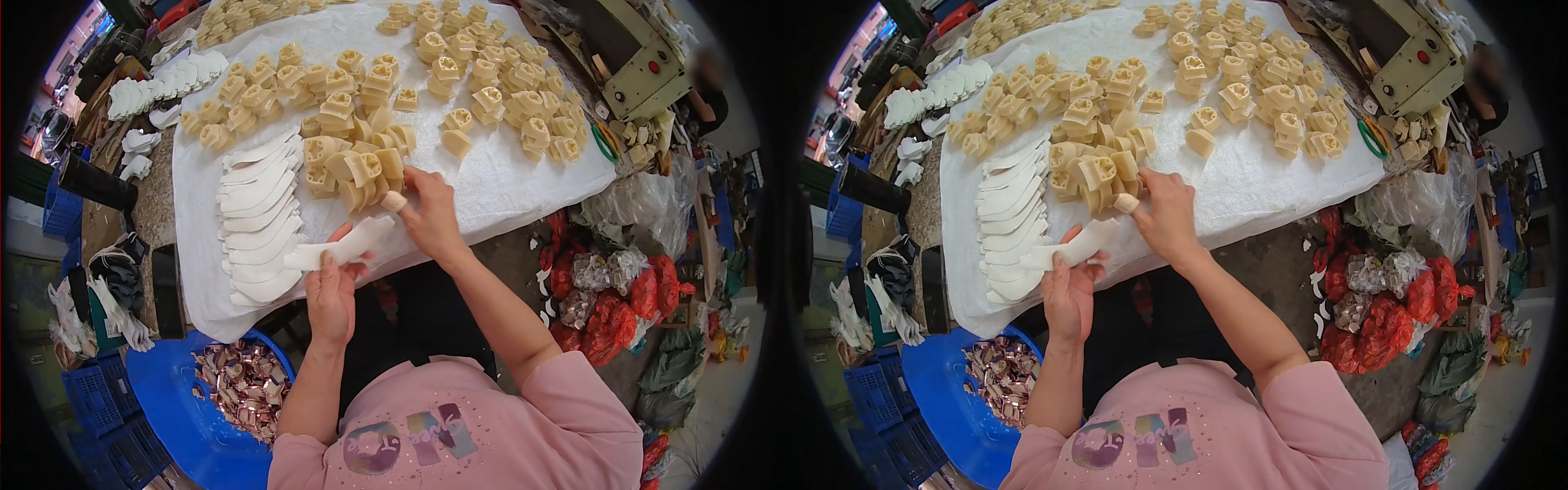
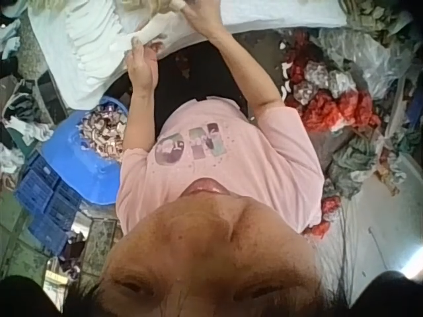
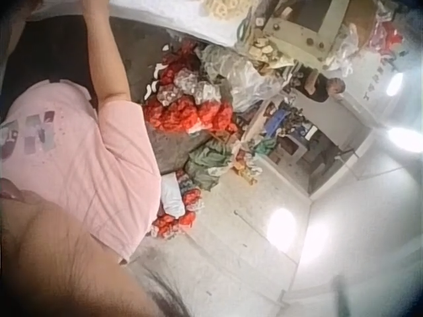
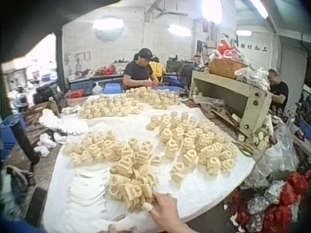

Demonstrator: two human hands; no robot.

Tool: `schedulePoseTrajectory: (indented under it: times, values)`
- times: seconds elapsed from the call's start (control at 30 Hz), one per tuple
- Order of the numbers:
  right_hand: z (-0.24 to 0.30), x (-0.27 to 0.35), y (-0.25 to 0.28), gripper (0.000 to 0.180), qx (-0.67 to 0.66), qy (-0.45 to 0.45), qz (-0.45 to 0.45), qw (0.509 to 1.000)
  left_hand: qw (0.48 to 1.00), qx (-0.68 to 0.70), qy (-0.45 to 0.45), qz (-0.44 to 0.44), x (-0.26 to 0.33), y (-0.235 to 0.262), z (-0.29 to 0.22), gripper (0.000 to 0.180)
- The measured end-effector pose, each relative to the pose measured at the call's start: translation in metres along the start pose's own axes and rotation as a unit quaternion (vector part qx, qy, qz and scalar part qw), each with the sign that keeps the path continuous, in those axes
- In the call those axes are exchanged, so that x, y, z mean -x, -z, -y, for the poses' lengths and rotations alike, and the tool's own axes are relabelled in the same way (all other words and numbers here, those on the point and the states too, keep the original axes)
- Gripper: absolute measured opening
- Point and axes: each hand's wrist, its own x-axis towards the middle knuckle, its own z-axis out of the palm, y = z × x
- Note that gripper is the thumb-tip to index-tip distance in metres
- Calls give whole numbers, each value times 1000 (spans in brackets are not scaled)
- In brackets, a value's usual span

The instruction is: The recorder is manual assembling shoe parts by fitting small cream-colored reinforcements into white shoe panels.

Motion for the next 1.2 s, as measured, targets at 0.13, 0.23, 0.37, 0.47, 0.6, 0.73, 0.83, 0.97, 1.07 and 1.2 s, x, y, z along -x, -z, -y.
schedulePoseTrajectory:
  times: [0.13,0.23,0.37,0.47,0.6,0.73,0.83,0.97,1.07,1.2]
  values:
    - [-12,-6,0,31,14,85,15,996,983,-155,-70,73,-24,-3,5,45]
    - [-1,-10,25,35,194,146,97,965,982,-177,-46,55,-20,-11,4,44]
    - [1,6,29,42,168,128,109,971,980,-179,-50,63,-21,-7,8,42]
    - [-3,14,28,50,167,108,90,976,983,-167,-49,59,-20,-3,8,41]
    - [-4,22,29,48,194,99,49,975,991,-135,-22,-6,-8,0,3,40]
    - [-20,31,36,41,146,77,7,986,999,-21,12,-24,11,-1,0,38]
    - [-16,34,46,37,104,53,22,993,999,29,33,-26,22,-2,0,35]
    - [3,40,55,33,-80,8,51,995,998,36,31,-42,35,1,-3,36]
    - [59,51,57,31,-311,-20,56,949,998,18,8,-61,41,-2,-9,36]
    - [74,58,46,34,-280,129,104,946,998,17,-28,-56,46,-7,-10,36]
